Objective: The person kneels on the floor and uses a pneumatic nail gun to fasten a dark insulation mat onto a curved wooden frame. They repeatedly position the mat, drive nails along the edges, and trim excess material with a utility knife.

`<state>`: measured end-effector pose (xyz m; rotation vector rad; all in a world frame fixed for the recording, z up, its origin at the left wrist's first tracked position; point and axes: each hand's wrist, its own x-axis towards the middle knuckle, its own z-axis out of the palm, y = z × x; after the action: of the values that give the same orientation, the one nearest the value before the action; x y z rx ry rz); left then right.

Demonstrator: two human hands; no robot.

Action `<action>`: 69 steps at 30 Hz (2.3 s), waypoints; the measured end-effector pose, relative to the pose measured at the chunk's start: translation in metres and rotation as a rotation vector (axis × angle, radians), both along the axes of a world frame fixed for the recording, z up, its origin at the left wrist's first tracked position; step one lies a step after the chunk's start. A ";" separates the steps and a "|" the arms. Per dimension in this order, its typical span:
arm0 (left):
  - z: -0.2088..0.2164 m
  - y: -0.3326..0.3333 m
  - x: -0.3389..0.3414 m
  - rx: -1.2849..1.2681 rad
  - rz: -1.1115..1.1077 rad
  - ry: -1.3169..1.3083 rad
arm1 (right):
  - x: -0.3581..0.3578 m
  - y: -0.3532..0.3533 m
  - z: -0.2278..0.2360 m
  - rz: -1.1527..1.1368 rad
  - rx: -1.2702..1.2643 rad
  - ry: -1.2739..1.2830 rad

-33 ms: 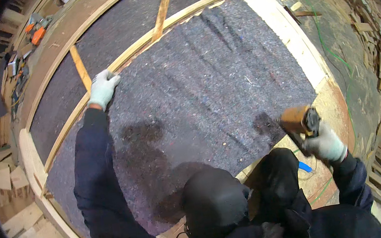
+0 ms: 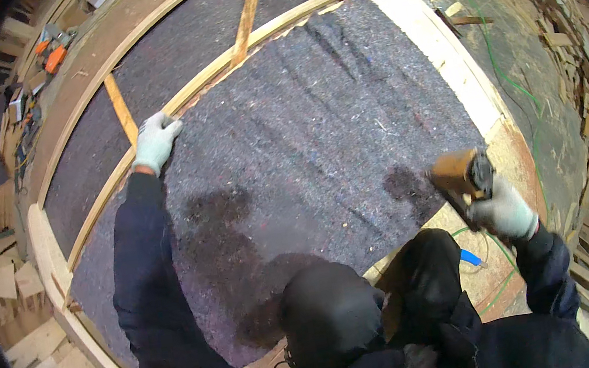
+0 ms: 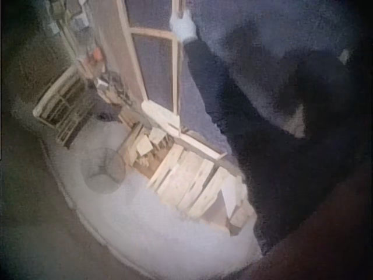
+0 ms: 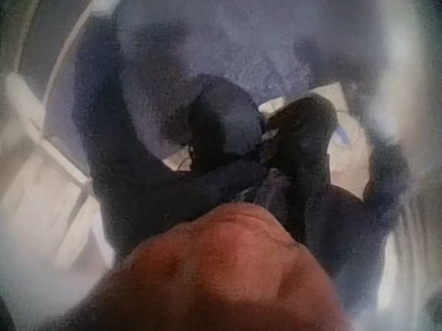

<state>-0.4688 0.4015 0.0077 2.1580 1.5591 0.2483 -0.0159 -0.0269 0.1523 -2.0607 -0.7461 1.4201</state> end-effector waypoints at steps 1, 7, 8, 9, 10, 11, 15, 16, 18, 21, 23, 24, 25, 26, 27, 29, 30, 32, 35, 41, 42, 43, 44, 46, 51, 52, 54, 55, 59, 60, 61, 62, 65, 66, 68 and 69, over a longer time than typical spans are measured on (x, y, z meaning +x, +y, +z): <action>-0.001 0.000 0.001 0.012 -0.001 -0.017 | 0.008 0.020 0.001 0.025 0.038 -0.055; 0.000 -0.001 -0.002 -0.004 -0.016 -0.082 | 0.069 0.152 0.004 0.355 0.203 -0.310; 0.001 -0.002 -0.002 -0.014 -0.027 -0.084 | 0.077 0.182 -0.003 0.424 0.225 -0.386; 0.002 -0.002 -0.002 -0.017 -0.034 -0.071 | 0.083 0.202 -0.007 0.475 0.206 -0.486; 0.003 -0.003 -0.002 -0.011 -0.036 -0.068 | 0.089 0.222 -0.011 0.454 0.237 -0.434; 0.004 -0.002 -0.002 -0.032 -0.012 -0.082 | 0.093 0.239 -0.015 0.373 0.162 -0.450; -0.001 -0.002 -0.002 -0.083 0.028 -0.151 | 0.098 0.289 -0.028 0.394 0.264 -0.492; -0.003 -0.001 -0.004 -0.094 0.031 -0.146 | 0.096 0.293 -0.032 0.330 0.247 -0.426; -0.005 0.003 -0.008 -0.121 0.021 -0.172 | 0.093 0.297 -0.038 0.264 0.238 -0.365; 0.000 0.010 -0.011 -0.203 -0.020 -0.226 | 0.094 0.283 -0.045 0.204 0.297 -0.314; 0.010 0.014 -0.002 -0.302 -0.038 -0.180 | 0.099 0.268 -0.045 0.186 0.275 -0.297; 0.015 0.017 0.011 -0.270 -0.067 -0.204 | 0.104 0.260 -0.043 0.235 0.253 -0.255; 0.020 0.021 0.028 -0.197 -0.149 -0.283 | 0.106 0.253 -0.044 0.223 0.264 -0.255; 0.023 0.024 0.051 -0.149 -0.160 -0.284 | 0.109 0.246 -0.043 0.222 0.261 -0.218; 0.024 0.025 0.080 -0.117 -0.207 -0.341 | 0.111 0.239 -0.041 0.200 0.235 -0.223; 0.021 0.026 0.145 -0.003 -0.300 -0.300 | 0.114 0.230 -0.039 0.246 0.282 -0.250; 0.020 0.027 0.177 0.070 -0.355 -0.242 | 0.115 0.226 -0.038 0.269 0.295 -0.292; 0.014 0.026 0.236 0.120 -0.379 -0.224 | 0.116 0.217 -0.035 0.194 0.267 -0.220; 0.005 0.028 0.290 0.034 -0.346 -0.261 | 0.118 0.207 -0.031 0.198 0.236 -0.206; -0.011 0.037 0.334 0.005 -0.250 -0.213 | 0.118 0.191 -0.040 0.108 0.218 -0.130; -0.013 0.039 0.336 0.020 -0.253 -0.185 | 0.120 0.191 -0.042 0.111 0.213 -0.101; -0.015 0.040 0.338 0.047 -0.235 -0.181 | 0.123 0.192 -0.043 0.133 0.205 -0.112; -0.016 0.041 0.340 0.065 -0.221 -0.174 | 0.125 0.194 -0.045 0.158 0.193 -0.127; -0.019 0.041 0.341 0.095 -0.180 -0.150 | 0.128 0.198 -0.049 0.168 0.194 -0.136; -0.024 0.042 0.343 0.129 -0.154 -0.153 | 0.134 0.220 -0.051 0.220 0.258 -0.196; -0.025 0.043 0.344 0.154 -0.166 -0.146 | 0.134 0.229 -0.052 0.224 0.261 -0.232; -0.027 0.045 0.345 0.169 -0.172 -0.137 | 0.134 0.245 -0.053 0.241 0.244 -0.243; -0.027 0.046 0.345 0.163 -0.168 -0.138 | 0.133 0.256 -0.054 0.277 0.264 -0.287; -0.030 0.046 0.343 0.152 -0.147 -0.173 | 0.126 0.287 -0.064 0.212 0.350 -0.237; -0.030 0.047 0.342 0.149 -0.151 -0.192 | 0.127 0.297 -0.065 0.251 0.310 -0.265; -0.031 0.046 0.341 0.135 -0.154 -0.204 | 0.127 0.305 -0.066 0.283 0.251 -0.323; -0.031 0.046 0.340 0.123 -0.158 -0.217 | 0.128 0.310 -0.066 0.318 0.279 -0.307; -0.033 0.044 0.337 0.145 -0.146 -0.289 | 0.129 0.320 -0.068 0.374 0.311 -0.324; -0.034 0.043 0.336 0.150 -0.147 -0.325 | 0.129 0.322 -0.069 0.375 0.323 -0.317; -0.036 0.043 0.335 0.143 -0.149 -0.385 | 0.128 0.324 -0.069 0.303 0.329 -0.302; -0.037 0.042 0.335 0.145 -0.142 -0.410 | 0.127 0.324 -0.069 0.292 0.337 -0.314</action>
<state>-0.1342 0.4434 -0.0295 2.1408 1.1828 0.7255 0.1115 0.2972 0.0835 -1.9804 -1.3626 1.0266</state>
